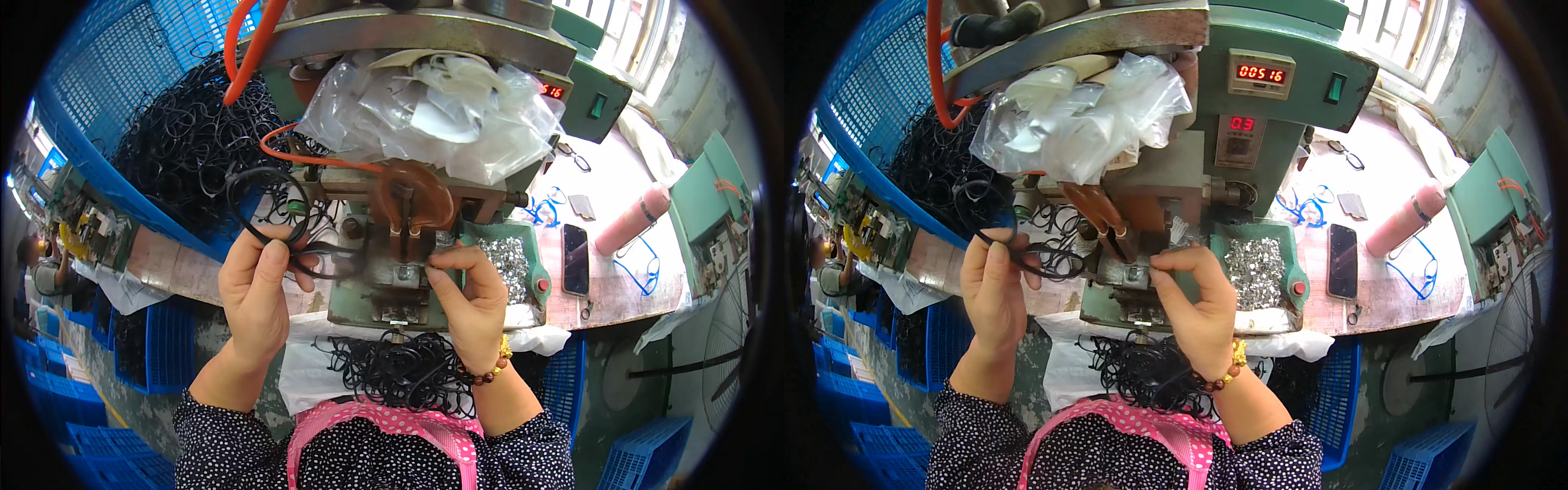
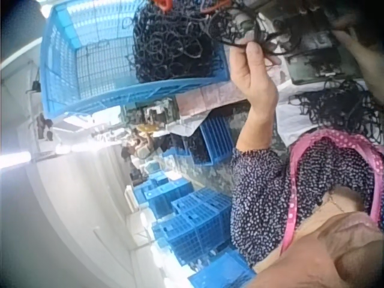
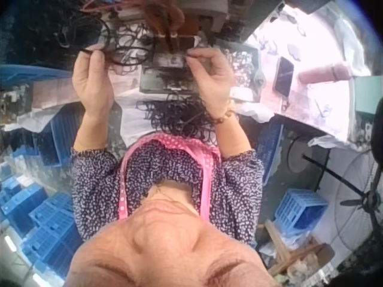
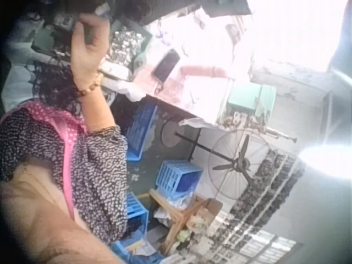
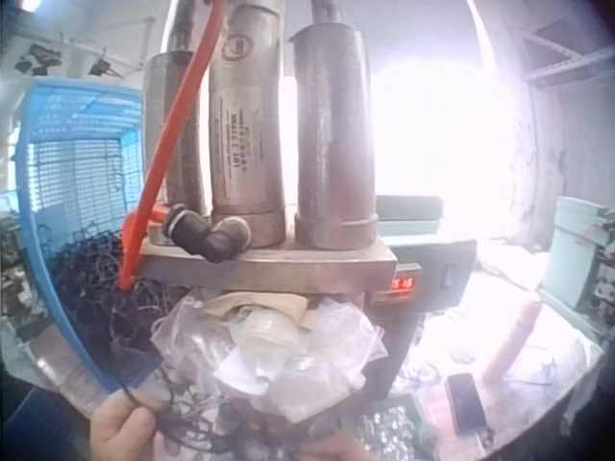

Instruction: The person repeatedly picks black wires and small metal connectors, places them into a press machine, and removes the assembled units. The process is continuous and repetitive, with the person handling wires and connectors one at a time.

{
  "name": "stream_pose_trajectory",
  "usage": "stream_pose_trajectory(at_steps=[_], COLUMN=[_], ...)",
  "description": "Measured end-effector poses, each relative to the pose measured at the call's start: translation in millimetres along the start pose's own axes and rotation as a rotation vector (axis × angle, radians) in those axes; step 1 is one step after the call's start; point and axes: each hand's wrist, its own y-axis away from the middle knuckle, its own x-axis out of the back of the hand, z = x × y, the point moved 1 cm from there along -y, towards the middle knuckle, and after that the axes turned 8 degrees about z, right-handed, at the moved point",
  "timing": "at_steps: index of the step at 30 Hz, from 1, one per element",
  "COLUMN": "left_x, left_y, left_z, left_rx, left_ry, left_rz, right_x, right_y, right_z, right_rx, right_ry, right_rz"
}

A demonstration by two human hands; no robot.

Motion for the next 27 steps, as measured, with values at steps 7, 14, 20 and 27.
stream_pose_trajectory(at_steps=[7, 14, 20, 27], left_x=[-15.0, -15.0, -16.9, -27.1], left_y=[-20.9, -21.0, -22.1, 9.0], left_z=[-4.0, -9.6, -9.0, -0.4], left_rx=[-0.055, -0.093, -0.118, -0.158], left_ry=[0.040, 0.058, 0.043, -0.177], left_rz=[0.040, 0.058, 0.036, -0.088], right_x=[-22.5, -34.1, -37.1, -25.4], right_y=[-0.4, 6.9, 3.5, -1.9], right_z=[14.3, 15.3, 6.2, 8.0], right_rx=[0.093, 0.038, -0.077, -0.116], right_ry=[0.095, 0.022, -0.093, -0.090], right_rz=[0.133, 0.131, 0.097, -0.025])
